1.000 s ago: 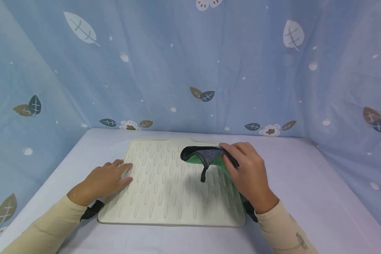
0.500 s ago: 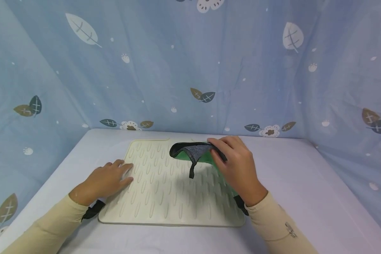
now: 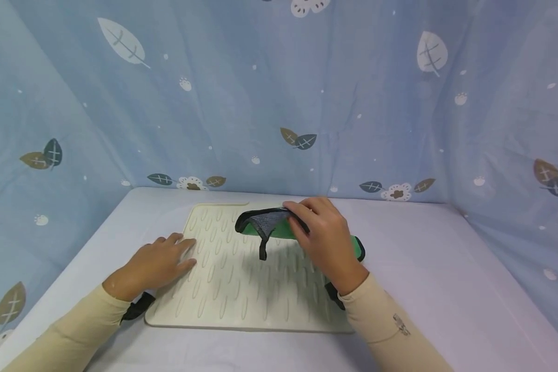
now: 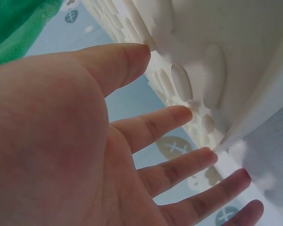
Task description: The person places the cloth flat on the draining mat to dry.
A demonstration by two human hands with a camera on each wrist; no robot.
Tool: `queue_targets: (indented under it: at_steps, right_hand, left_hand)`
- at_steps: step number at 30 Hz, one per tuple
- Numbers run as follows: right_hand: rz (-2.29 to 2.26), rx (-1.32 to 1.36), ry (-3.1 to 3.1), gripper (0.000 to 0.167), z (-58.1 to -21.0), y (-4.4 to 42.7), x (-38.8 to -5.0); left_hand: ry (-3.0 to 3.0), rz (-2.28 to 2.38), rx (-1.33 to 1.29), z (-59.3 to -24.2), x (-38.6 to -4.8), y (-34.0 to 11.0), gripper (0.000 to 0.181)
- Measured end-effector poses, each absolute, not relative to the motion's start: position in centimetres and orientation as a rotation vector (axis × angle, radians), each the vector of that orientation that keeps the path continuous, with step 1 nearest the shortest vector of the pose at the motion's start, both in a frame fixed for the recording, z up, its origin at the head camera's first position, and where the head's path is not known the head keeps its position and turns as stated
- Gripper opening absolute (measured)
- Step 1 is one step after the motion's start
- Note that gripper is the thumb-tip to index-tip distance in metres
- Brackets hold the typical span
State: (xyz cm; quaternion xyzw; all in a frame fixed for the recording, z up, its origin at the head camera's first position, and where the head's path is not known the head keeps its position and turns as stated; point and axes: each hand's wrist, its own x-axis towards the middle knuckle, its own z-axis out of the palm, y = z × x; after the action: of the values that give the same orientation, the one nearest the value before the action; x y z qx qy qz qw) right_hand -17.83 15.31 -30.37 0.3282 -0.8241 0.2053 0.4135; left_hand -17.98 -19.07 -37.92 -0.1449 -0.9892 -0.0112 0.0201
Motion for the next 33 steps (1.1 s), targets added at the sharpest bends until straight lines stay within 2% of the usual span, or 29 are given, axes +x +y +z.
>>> queue_targets:
  at_steps: [13, 25, 33]
  right_hand:
    - [0.524, 0.895, -2.139, 0.028, -32.4, 12.3, -18.3]
    - [0.43, 0.974, -2.332, 0.032, -34.0, 11.2, -17.6]
    - [0.338, 1.155, -2.609, 0.029, -34.8, 11.1, -17.6]
  left_hand:
    - [-3.073, -0.016, -0.451, -37.6, -17.7, -18.8, 0.051]
    - [-3.068, -0.029, -0.458, -37.6, -17.8, -18.8, 0.051]
    - [-3.055, -0.026, -0.456, -37.7, -17.8, -18.8, 0.052]
